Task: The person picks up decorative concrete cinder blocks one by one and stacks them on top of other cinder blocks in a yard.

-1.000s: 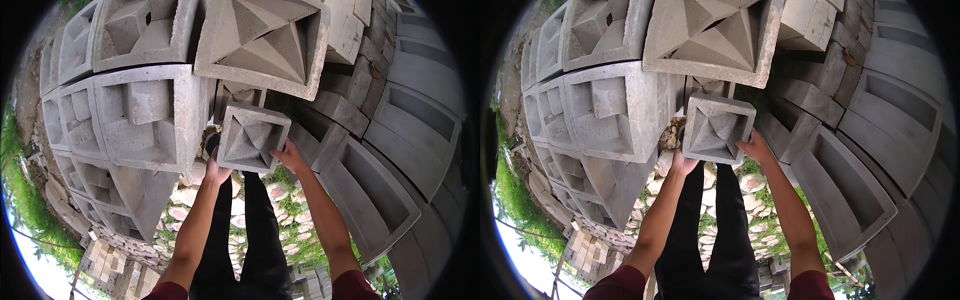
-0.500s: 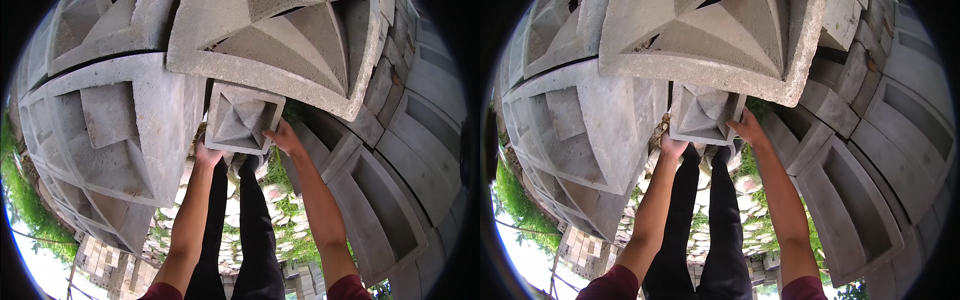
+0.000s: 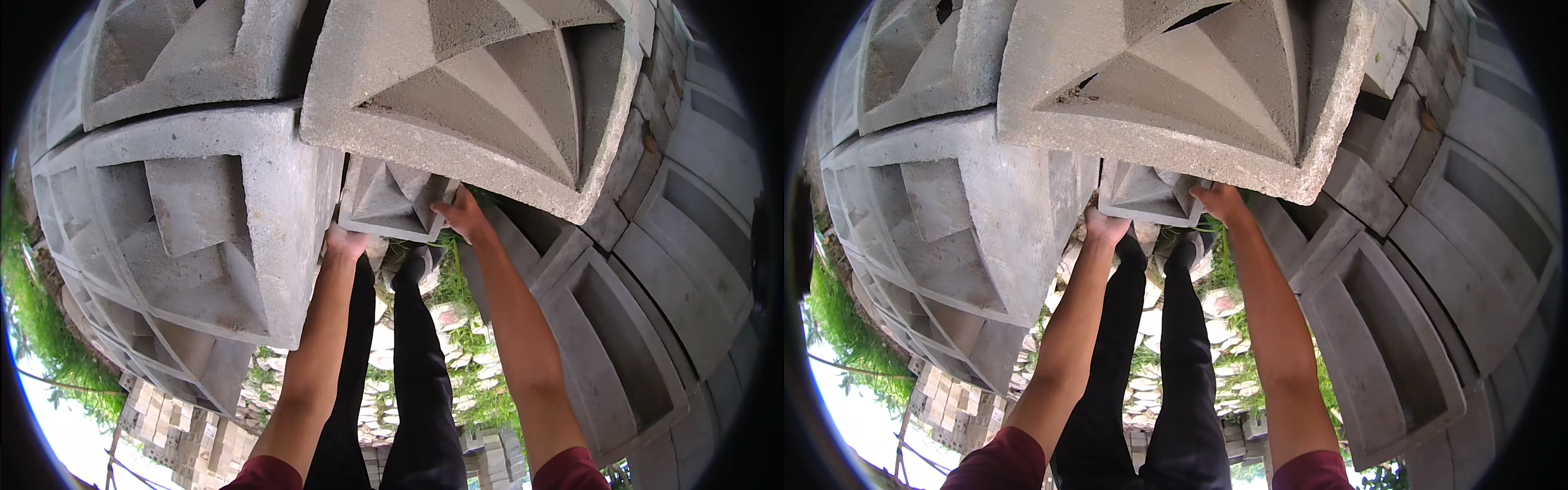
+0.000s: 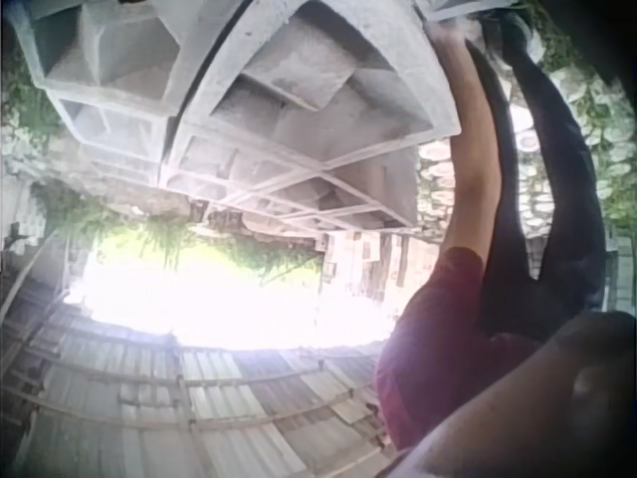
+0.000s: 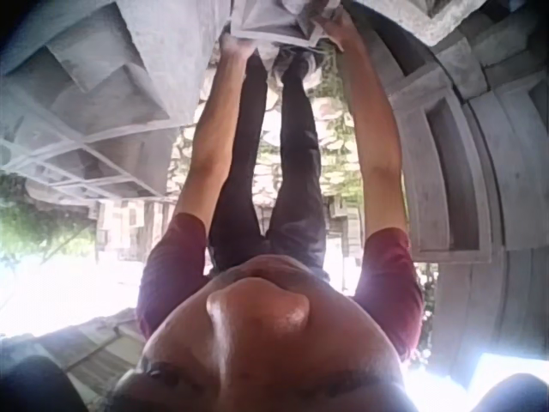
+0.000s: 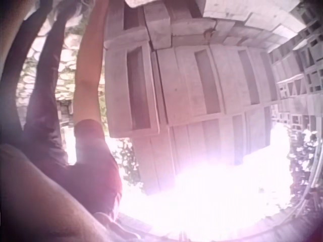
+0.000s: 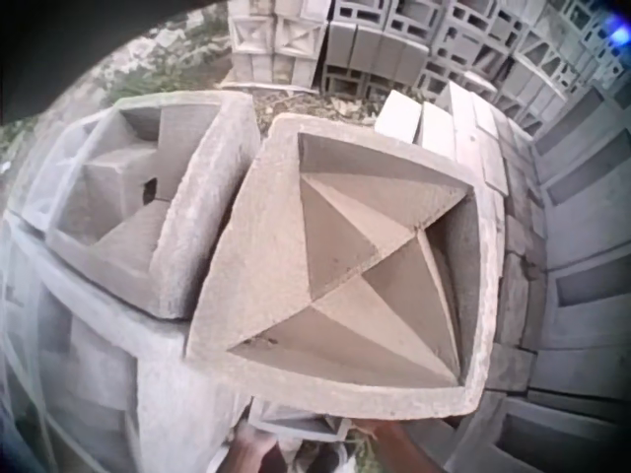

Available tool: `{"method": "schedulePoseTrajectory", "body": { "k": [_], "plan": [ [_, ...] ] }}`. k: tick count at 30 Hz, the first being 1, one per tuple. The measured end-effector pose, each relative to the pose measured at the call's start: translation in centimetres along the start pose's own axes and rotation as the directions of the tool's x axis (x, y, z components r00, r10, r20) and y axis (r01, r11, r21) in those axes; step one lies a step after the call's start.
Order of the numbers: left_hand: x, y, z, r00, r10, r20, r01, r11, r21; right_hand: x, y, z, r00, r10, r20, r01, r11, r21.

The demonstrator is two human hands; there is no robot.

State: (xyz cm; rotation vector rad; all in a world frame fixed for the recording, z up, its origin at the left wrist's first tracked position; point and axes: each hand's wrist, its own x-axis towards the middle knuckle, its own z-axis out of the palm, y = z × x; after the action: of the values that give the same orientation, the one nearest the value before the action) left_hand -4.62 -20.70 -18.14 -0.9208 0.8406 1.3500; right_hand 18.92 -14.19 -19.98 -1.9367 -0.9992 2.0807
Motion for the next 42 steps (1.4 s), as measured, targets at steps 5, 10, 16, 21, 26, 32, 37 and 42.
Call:
{"method": "schedulePoseTrajectory", "body": {
  "k": [5, 10, 16, 21, 26, 32, 37, 42],
  "plan": [
    [0.8, 0.2, -1.3, 0.997, 0.009, -0.080, -0.006, 0.999, 0.036, 0.4, -0.3, 0.0, 0.999, -0.017, -0.030, 0.014, 0.996, -0.094],
    [1.9, 0.3, -2.4, 0.998, -0.019, 0.063, 0.025, 0.995, -0.091, -0.7, -3.2, 0.4, 0.993, -0.116, -0.011, 0.109, 0.958, -0.265],
    [2.5, 0.8, -4.2, 1.000, 0.018, 0.015, -0.016, 0.993, -0.120, -1.3, -1.9, 0.3, 0.978, -0.204, -0.050, 0.190, 0.960, -0.206],
    [-2.2, -1.7, -1.2, 0.970, 0.099, -0.223, -0.085, 0.994, 0.071, -5.8, -2.5, 0.5, 0.967, -0.174, -0.184, 0.122, 0.957, -0.263],
    [-13.1, -0.3, -0.2, 0.995, 0.088, -0.053, -0.060, 0.920, 0.388, -15.6, -8.9, 4.3, 0.916, -0.384, -0.118, 0.254, 0.781, -0.570],
    [-28.7, 1.3, 7.3, 0.973, -0.046, 0.225, -0.193, 0.370, 0.909, -29.0, -19.6, 7.0, 0.747, -0.665, 0.015, 0.576, 0.636, -0.514],
    [-41.1, 4.4, 10.1, 0.917, 0.071, 0.393, -0.391, 0.357, 0.848, -39.1, -23.7, 8.6, 0.708, -0.703, -0.061, 0.619, 0.661, -0.425],
    [-51.4, 5.9, 10.0, 0.804, 0.418, 0.422, -0.580, 0.400, 0.710, -47.6, -24.1, 9.7, 0.676, -0.737, -0.014, 0.671, 0.623, -0.401]
  ]
}}
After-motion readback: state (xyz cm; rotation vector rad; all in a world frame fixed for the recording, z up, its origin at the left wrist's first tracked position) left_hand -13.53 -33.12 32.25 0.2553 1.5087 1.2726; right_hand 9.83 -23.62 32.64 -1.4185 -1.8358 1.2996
